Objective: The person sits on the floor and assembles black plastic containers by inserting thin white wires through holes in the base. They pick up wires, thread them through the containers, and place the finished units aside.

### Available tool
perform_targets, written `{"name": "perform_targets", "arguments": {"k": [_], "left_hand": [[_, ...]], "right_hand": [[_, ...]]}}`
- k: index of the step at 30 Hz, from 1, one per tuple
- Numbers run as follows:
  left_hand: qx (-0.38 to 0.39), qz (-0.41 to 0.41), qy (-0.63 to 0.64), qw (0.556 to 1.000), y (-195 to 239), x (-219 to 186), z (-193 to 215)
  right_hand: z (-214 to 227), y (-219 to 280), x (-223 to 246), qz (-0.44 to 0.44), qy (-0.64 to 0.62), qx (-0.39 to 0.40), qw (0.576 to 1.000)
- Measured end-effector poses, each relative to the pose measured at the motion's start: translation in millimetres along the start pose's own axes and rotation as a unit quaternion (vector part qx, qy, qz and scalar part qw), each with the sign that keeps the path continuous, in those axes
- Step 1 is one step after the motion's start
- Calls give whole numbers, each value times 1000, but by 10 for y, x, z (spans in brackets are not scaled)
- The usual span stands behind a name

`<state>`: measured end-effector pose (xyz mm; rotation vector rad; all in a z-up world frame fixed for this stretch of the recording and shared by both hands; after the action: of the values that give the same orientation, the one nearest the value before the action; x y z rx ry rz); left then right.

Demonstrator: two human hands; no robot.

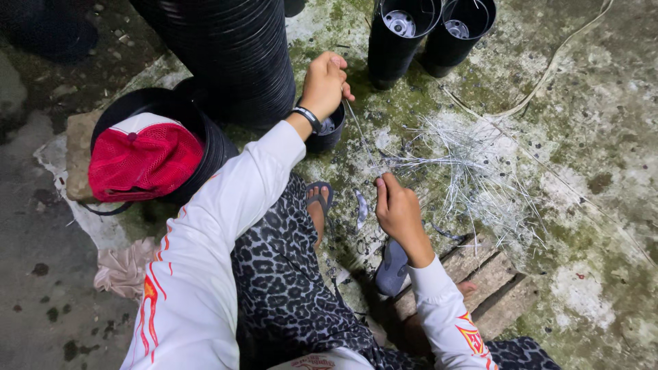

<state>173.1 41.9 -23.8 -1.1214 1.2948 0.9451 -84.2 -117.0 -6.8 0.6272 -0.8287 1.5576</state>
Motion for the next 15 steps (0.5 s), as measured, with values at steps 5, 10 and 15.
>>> {"name": "perform_targets", "arguments": {"k": [5, 10, 15], "left_hand": [[63, 82, 80, 991, 75, 18, 33], [68, 131, 79, 986, 150, 28, 37], [122, 145, 136, 973, 226, 2, -44]], "right_hand": [[73, 47, 19, 38, -7, -26, 999], [91, 108, 103, 99, 38, -53, 993], [82, 133, 142, 100, 53, -46, 992]]}}
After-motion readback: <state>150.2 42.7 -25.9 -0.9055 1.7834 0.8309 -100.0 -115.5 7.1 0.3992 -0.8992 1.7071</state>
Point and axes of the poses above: each hand's wrist, its own y-axis away from the middle knuckle, its own z-axis out of the back of the hand, x = y × z, the point moved 9 cm from there along -y, towards the middle knuckle, and after that the axes turned 6 degrees about x, right-handed, at the moved point
